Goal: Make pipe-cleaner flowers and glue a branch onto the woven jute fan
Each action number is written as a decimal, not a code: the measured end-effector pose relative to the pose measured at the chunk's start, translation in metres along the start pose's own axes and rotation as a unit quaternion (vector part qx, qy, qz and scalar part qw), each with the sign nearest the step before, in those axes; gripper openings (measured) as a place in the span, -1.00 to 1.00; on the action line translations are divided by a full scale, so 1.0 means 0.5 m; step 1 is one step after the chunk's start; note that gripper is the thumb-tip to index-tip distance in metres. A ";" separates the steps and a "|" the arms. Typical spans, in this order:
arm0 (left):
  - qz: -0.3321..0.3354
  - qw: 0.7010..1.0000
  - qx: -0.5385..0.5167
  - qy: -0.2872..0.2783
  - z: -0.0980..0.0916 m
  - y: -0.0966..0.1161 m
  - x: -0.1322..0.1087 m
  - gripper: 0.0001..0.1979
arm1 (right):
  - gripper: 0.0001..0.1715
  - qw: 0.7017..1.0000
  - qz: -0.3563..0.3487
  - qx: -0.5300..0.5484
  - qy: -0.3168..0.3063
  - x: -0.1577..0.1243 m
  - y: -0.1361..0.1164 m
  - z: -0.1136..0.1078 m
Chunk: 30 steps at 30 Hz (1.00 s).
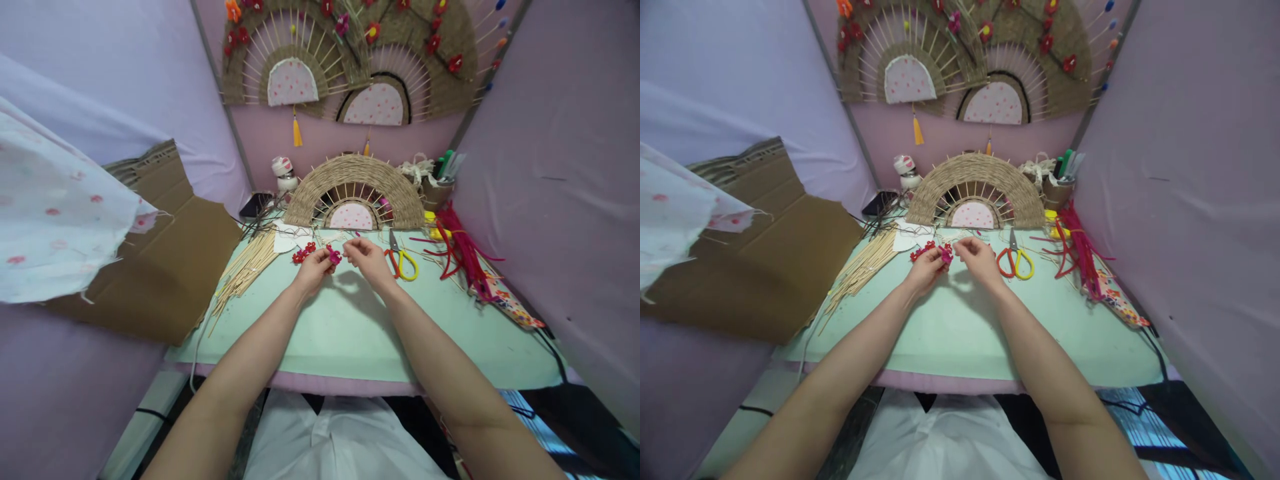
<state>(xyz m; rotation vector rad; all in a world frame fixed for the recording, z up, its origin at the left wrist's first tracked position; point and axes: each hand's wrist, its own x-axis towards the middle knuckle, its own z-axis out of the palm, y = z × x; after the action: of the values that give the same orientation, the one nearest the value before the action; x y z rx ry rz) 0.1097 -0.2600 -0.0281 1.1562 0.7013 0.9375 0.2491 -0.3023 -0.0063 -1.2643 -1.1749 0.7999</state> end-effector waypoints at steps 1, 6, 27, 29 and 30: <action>-0.002 1.000 0.001 -0.007 -0.001 0.000 0.000 -0.76 | -0.68 1.000 0.012 0.018 0.004 0.003 -0.004 -0.007; 0.009 0.996 0.087 -0.015 -0.004 -0.005 0.000 -0.82 | -0.74 0.998 0.000 -0.040 -0.047 0.005 -0.014 -0.031; 0.039 0.939 0.341 -0.025 -0.024 -0.028 0.010 -0.93 | -0.88 0.918 -0.184 -0.301 -0.181 0.004 0.021 -0.027; 0.057 0.926 0.374 -0.020 -0.025 -0.026 0.011 -0.91 | -0.89 0.904 -0.196 -0.328 -0.192 0.001 0.017 -0.024; 0.064 0.919 0.388 -0.018 -0.026 -0.025 0.011 -0.90 | -0.89 0.899 -0.197 -0.341 -0.192 0.000 0.015 -0.022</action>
<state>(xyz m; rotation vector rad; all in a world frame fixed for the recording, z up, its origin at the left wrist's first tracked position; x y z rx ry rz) 0.1043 -0.2510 -0.0437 1.9302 1.0197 0.7506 0.2604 -0.3041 -0.0127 -1.3746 -2.0790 0.3319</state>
